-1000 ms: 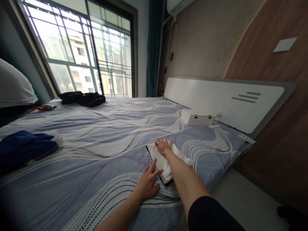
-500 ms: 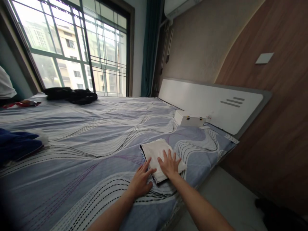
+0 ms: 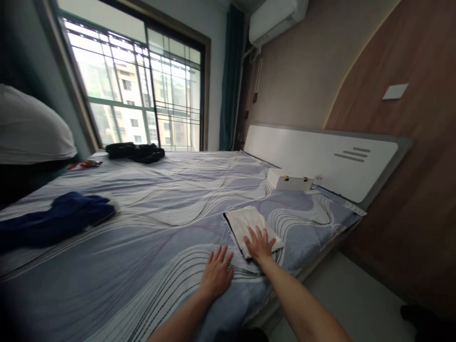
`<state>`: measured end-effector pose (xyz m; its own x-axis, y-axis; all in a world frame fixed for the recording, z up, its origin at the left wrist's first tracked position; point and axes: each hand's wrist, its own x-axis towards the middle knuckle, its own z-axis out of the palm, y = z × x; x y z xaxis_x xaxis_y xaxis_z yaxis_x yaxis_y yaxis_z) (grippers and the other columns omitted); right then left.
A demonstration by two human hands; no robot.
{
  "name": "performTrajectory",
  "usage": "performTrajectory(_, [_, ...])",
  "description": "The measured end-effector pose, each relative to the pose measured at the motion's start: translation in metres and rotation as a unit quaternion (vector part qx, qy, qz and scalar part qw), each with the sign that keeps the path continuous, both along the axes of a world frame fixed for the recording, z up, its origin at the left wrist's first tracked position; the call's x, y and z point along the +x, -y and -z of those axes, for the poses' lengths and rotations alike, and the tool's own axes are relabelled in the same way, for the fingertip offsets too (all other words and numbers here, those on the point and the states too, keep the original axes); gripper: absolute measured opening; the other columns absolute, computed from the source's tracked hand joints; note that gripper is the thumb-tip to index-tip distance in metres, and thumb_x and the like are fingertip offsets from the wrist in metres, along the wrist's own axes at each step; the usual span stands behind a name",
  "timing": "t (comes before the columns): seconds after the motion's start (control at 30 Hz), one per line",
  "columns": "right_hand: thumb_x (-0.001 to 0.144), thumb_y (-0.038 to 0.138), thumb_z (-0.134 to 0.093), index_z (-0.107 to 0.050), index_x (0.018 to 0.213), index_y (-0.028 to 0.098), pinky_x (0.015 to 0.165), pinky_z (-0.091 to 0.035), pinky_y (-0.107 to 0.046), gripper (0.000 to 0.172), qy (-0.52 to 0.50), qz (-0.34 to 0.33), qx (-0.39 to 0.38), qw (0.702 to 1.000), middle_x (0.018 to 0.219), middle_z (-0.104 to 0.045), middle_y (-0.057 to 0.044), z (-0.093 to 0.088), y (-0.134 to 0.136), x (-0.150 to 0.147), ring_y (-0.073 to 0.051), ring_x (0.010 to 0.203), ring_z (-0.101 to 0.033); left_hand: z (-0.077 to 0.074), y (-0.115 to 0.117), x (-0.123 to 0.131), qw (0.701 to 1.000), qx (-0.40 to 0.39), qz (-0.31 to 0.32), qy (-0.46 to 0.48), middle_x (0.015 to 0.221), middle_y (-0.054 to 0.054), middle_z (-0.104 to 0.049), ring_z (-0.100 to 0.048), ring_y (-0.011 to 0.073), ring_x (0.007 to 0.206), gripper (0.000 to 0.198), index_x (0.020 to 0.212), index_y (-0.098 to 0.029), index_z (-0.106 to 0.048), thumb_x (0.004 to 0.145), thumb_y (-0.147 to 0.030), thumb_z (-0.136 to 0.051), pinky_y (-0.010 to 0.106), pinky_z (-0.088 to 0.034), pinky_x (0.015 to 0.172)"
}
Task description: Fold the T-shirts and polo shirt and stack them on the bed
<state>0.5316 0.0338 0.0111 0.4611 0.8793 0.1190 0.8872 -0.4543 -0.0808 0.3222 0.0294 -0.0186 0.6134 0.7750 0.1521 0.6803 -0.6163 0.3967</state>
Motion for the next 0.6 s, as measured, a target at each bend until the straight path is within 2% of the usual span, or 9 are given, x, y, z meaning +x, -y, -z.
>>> performTrajectory(0.07, [0.102,0.055,-0.021,-0.033,0.154,0.041,0.11,-0.018,-0.075,0.055,0.017,0.017,0.008,1.0,0.163,-0.03,-0.003,0.005,0.008,-0.013,-0.036,0.149,-0.02,0.001,0.013,-0.03,0.998,0.003,-0.056,-0.003,0.164,0.008,-0.029,-0.019,0.0301,0.153,0.058,0.15,-0.028,-0.045,0.093,-0.043,-0.041,0.055,-0.012,0.124])
performTrajectory(0.17, [0.102,0.057,-0.018,-0.024,0.159,0.031,0.109,-0.009,-0.078,0.063,0.075,0.026,0.06,0.995,0.167,-0.017,-0.009,0.03,0.032,-0.052,-0.041,0.151,-0.011,0.0,0.032,-0.09,0.991,0.01,-0.131,-0.005,0.166,0.006,-0.025,-0.016,0.03,0.154,0.059,0.151,-0.033,-0.041,0.095,-0.048,-0.038,0.057,-0.012,0.124])
performTrajectory(0.23, [0.097,0.068,-0.023,-0.023,0.159,0.031,0.109,-0.003,-0.079,0.072,0.113,-0.006,0.076,0.991,0.169,-0.007,-0.008,0.052,0.054,-0.086,-0.043,0.152,-0.001,0.0,0.048,-0.137,0.983,0.016,-0.181,-0.013,0.166,0.004,-0.023,-0.015,0.03,0.154,0.059,0.152,-0.035,-0.04,0.094,-0.049,-0.038,0.058,-0.012,0.123])
performTrajectory(0.33, [0.092,0.075,-0.03,-0.03,0.156,0.037,0.107,-0.002,-0.081,0.075,0.098,-0.072,0.032,0.992,0.168,-0.014,-0.006,0.073,0.085,-0.146,-0.046,0.151,-0.006,0.0,0.079,-0.207,0.964,0.016,-0.263,-0.045,0.166,0.004,-0.022,-0.017,0.0317,0.154,0.06,0.152,-0.035,-0.038,0.093,-0.05,-0.041,0.06,-0.014,0.122])
performTrajectory(0.4, [0.093,0.072,-0.031,-0.029,0.156,0.04,0.11,-0.003,-0.078,0.07,0.065,-0.144,0.003,0.987,0.167,-0.017,-0.003,0.07,0.097,-0.187,-0.045,0.151,-0.009,-0.003,0.099,-0.248,0.945,0.016,-0.318,-0.074,0.165,0.006,-0.023,-0.019,0.0329,0.153,0.062,0.152,-0.033,-0.038,0.093,-0.05,-0.041,0.06,-0.014,0.122])
performTrajectory(0.47, [0.094,0.071,-0.031,-0.026,0.156,0.041,0.113,-0.004,-0.074,0.069,0.024,-0.217,-0.012,0.976,0.168,-0.016,-0.001,0.058,0.1,-0.226,-0.044,0.152,-0.008,-0.007,0.112,-0.284,0.925,0.015,-0.366,-0.102,0.165,0.007,-0.024,-0.02,0.0335,0.153,0.063,0.152,-0.031,-0.038,0.093,-0.051,-0.042,0.059,-0.014,0.122])
performTrajectory(0.6, [0.092,0.076,-0.027,-0.023,0.156,0.041,0.114,0.0,-0.072,0.073,-0.05,-0.323,-0.047,0.944,0.168,-0.009,0.001,0.032,0.089,-0.294,-0.044,0.152,0.0,-0.014,0.121,-0.34,0.895,0.005,-0.422,-0.146,0.165,0.008,-0.023,-0.02,0.0331,0.153,0.067,0.153,-0.03,-0.036,0.091,-0.054,-0.042,0.057,-0.016,0.122])
